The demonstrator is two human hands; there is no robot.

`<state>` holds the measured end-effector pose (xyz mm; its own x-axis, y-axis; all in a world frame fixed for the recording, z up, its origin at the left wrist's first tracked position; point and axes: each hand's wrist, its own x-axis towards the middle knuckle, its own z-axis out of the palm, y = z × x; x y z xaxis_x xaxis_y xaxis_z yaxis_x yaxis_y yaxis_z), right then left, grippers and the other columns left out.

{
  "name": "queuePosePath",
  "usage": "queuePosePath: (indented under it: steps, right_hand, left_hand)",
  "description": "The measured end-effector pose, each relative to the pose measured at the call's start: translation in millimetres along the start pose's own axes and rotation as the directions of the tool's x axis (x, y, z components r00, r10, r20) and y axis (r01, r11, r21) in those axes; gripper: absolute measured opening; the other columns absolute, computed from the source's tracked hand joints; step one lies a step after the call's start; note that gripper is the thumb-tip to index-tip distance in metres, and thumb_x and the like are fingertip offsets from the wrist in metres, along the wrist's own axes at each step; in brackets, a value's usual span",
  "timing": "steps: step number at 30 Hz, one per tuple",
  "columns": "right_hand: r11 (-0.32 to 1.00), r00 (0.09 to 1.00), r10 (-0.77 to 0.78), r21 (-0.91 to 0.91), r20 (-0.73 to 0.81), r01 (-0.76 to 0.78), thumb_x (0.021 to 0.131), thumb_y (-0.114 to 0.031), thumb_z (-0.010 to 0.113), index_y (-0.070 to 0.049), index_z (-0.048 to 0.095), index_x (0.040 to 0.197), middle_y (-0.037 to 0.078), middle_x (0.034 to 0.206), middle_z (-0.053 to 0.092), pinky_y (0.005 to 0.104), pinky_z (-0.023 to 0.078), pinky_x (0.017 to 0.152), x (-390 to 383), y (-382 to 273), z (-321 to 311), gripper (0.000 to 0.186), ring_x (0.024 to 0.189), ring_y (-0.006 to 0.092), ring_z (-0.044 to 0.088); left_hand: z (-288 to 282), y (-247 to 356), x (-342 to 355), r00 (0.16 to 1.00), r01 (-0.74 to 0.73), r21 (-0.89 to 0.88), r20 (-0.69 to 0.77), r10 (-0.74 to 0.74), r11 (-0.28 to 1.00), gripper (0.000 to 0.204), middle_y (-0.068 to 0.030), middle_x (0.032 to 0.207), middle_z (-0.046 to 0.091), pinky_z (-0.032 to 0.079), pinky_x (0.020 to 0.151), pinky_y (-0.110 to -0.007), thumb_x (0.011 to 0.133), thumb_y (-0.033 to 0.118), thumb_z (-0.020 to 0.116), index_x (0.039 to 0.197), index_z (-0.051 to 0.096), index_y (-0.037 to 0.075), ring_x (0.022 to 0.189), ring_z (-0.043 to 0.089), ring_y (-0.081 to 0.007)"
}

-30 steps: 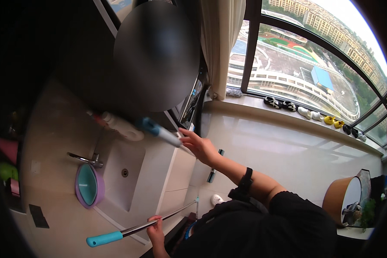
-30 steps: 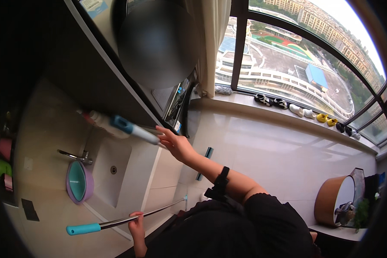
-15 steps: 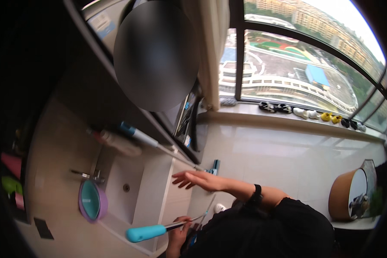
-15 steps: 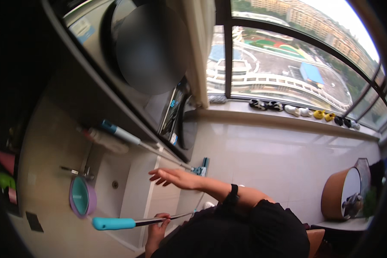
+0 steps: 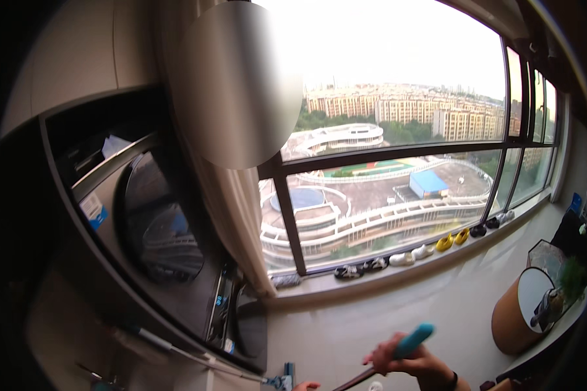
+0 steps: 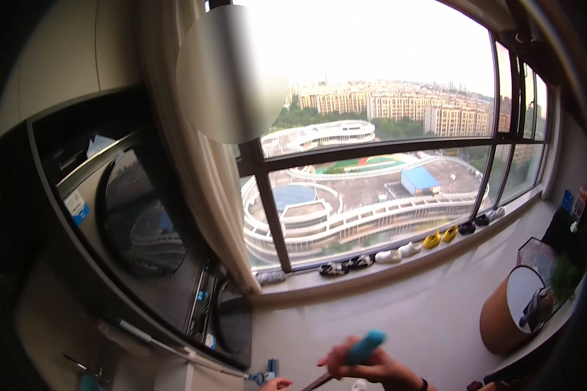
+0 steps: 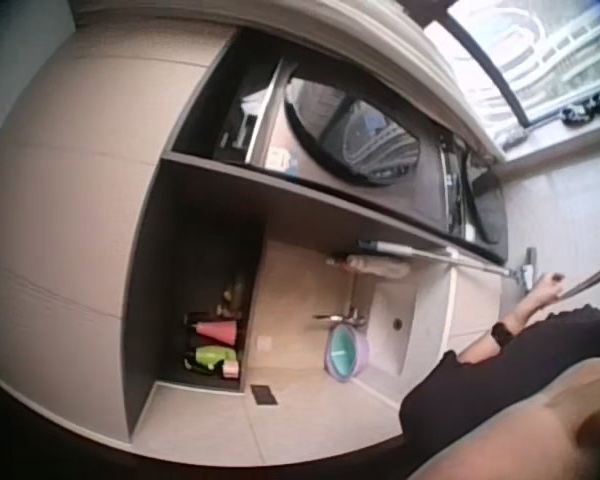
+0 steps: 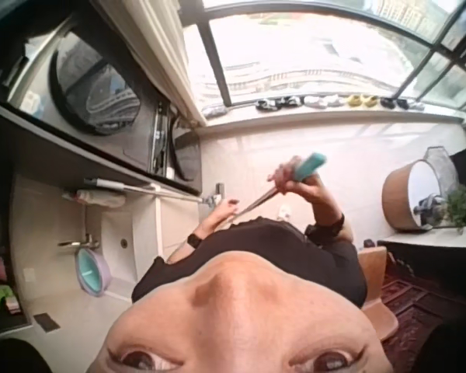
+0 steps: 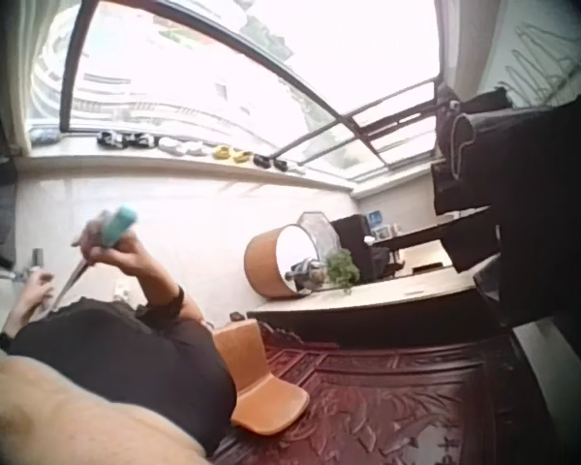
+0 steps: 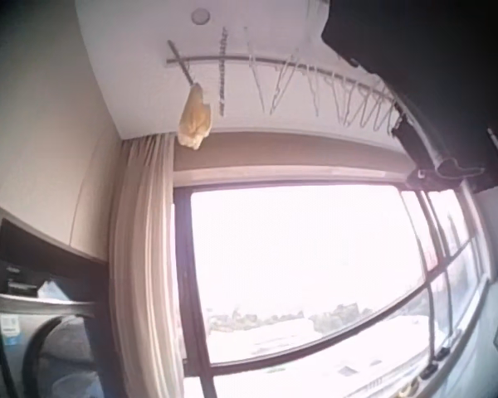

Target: Cleaning a large window using a squeegee on an extension pole.

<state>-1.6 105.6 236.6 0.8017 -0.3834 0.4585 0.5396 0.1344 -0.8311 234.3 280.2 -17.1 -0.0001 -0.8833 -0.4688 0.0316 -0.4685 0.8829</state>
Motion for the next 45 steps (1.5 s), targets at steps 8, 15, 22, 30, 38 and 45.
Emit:
queuePosePath:
  steps: [8,15,22,30,38,45]
  right_hand:
    - [0.850,0.867,-0.334,-0.516,-0.371,0.107,0.092,-0.037,0.052,-0.009,0.056,0.069,0.007,0.061,0.056,0.0570,0.039,0.088,-179.0,-119.3,-76.2,0.037,0.046,0.0153,0.049]
    - [0.894,0.887,-0.436,-0.184,-0.150,0.408,0.093,-0.029,0.050,-0.005,0.055,0.106,0.011,0.089,0.059,0.0471,0.044,0.081,-198.6,-192.3,-90.1,0.027,0.062,0.0138,0.055]
    - [0.982,0.818,-0.180,-0.152,-0.546,0.114,0.092,-0.029,0.051,-0.008,0.055,0.111,0.013,0.081,0.059,0.0453,0.043,0.072,-273.3,-141.2,-91.6,0.029,0.059,0.0192,0.055]
    - [0.984,0.498,0.156,0.087,-0.853,-0.158,0.091,-0.030,0.053,-0.010,0.055,0.117,0.015,0.072,0.059,0.0433,0.043,0.061,-308.9,-59.5,-58.3,0.032,0.057,0.0253,0.056]
    - [0.901,0.191,0.359,0.285,-0.914,-0.327,0.090,-0.030,0.054,-0.012,0.055,0.122,0.016,0.065,0.059,0.0416,0.043,0.052,-246.1,-9.9,-83.1,0.036,0.055,0.0306,0.057]
    - [0.972,0.616,-0.089,-0.203,-0.783,-0.117,0.091,-0.013,0.050,-0.018,0.019,0.143,0.002,0.083,0.047,0.0179,0.036,0.042,-87.1,36.6,-220.8,0.061,0.057,0.0073,0.043]
  left_hand:
    - [123.3,131.2,129.6,0.528,0.831,-0.497,0.846,-0.071,0.250,0.094,-0.0345,0.135,0.032,0.052,0.086,-0.040,0.086,0.057,0.049,0.130,0.021,-0.020,0.115,0.048,-0.0400]
    - [256.2,164.6,234.5,0.519,0.823,-0.422,0.831,-0.201,0.381,0.053,-0.0248,0.117,0.054,0.048,0.091,-0.038,0.086,0.030,0.063,0.119,0.045,-0.007,0.106,0.056,-0.0325]
    - [328.3,225.0,290.0,0.635,0.559,-0.430,0.772,-0.033,0.708,0.020,-0.0065,0.106,0.060,0.045,0.093,-0.033,0.088,0.014,0.060,0.106,0.057,0.006,0.104,0.056,-0.0207]
    - [301.9,352.2,284.8,0.486,0.004,-0.257,0.845,0.223,0.966,0.023,-0.0003,0.100,0.058,0.050,0.085,-0.033,0.087,0.015,0.063,0.105,0.049,0.012,0.101,0.059,-0.0156]
    - [226.9,473.4,301.9,0.404,-0.444,-0.418,0.696,0.593,0.793,0.048,-0.0090,0.112,0.057,0.050,0.081,-0.032,0.090,0.016,0.057,0.132,0.035,0.008,0.097,0.059,-0.0179]
    - [133.8,495.0,302.6,0.277,-0.715,-0.404,0.585,0.762,0.570,0.086,-0.0198,0.147,0.021,0.043,0.096,-0.038,0.091,0.008,0.052,0.144,-0.014,0.025,0.123,0.045,-0.0274]
